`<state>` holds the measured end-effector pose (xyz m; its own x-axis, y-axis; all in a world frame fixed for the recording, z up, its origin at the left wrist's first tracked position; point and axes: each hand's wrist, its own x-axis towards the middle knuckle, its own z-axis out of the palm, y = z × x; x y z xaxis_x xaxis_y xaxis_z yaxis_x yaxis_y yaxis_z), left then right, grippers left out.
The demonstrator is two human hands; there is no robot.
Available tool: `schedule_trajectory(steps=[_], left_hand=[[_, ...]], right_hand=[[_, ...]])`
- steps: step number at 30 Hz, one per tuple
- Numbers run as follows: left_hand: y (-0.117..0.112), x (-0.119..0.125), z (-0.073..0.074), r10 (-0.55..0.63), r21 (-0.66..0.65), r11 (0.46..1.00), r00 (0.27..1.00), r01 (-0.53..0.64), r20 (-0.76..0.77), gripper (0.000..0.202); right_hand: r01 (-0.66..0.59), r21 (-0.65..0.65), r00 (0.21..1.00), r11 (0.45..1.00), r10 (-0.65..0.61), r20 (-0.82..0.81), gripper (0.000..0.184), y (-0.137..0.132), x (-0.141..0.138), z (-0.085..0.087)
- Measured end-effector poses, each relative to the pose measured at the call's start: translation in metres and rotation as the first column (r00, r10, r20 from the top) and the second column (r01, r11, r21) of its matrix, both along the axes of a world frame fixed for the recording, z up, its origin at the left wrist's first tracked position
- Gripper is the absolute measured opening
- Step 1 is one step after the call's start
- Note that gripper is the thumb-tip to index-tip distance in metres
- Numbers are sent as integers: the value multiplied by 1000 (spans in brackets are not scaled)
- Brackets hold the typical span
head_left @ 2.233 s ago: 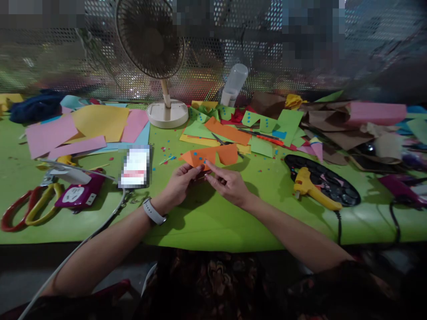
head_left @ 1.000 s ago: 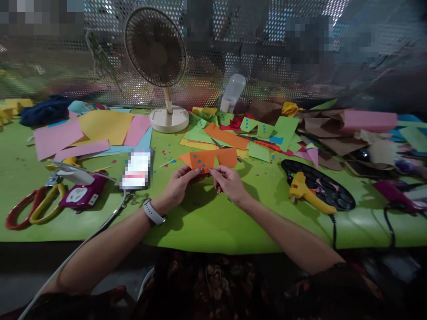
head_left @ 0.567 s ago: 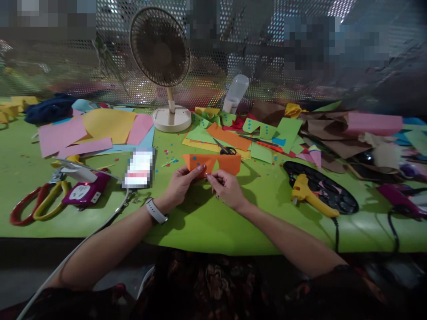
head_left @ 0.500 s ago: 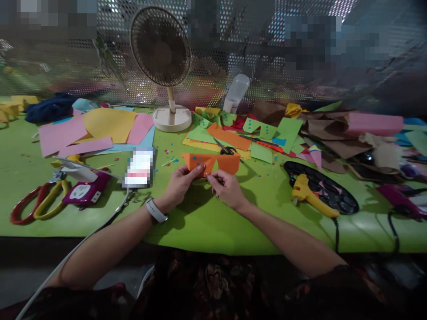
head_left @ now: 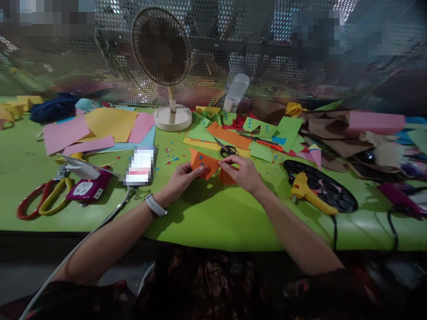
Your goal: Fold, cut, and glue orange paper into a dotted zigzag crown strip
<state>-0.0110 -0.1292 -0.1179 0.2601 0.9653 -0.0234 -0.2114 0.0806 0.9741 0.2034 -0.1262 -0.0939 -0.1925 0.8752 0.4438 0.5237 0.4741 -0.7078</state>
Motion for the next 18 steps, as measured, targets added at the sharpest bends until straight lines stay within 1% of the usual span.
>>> schedule_trajectory(steps=[2,5,7,10,14,16,18], left_hand=[[2,-1,-4,18,-14,1000,999,-17,44,28],[5,-3,-8,42,-49,998,990,-36,134,37],[5,-3,-9,42,-53,998,988,-35,151,43],[3,-3,-6,29,-8,1000,995,-28,91,37],[2,-3,-3,59,49,997,998,-58,-10,26],[3,-3,-4,80,88,993,996,-77,-32,26],[5,-4,-6,73,115,991,997,-71,-16,30]], right_hand=[[11,-76,999,997,-14,-38,24,1,0,-3],[39,-111,993,993,-51,-109,26,0,-2,-5],[44,-117,990,992,-60,-130,26,-1,-3,-6],[40,-108,991,993,-53,-121,24,-3,-6,-6],[14,-86,992,996,-25,-124,21,-8,-12,-7],[-11,-92,990,996,-2,-138,21,-9,-13,-6],[-31,-118,987,993,12,-157,23,-8,-12,-6]])
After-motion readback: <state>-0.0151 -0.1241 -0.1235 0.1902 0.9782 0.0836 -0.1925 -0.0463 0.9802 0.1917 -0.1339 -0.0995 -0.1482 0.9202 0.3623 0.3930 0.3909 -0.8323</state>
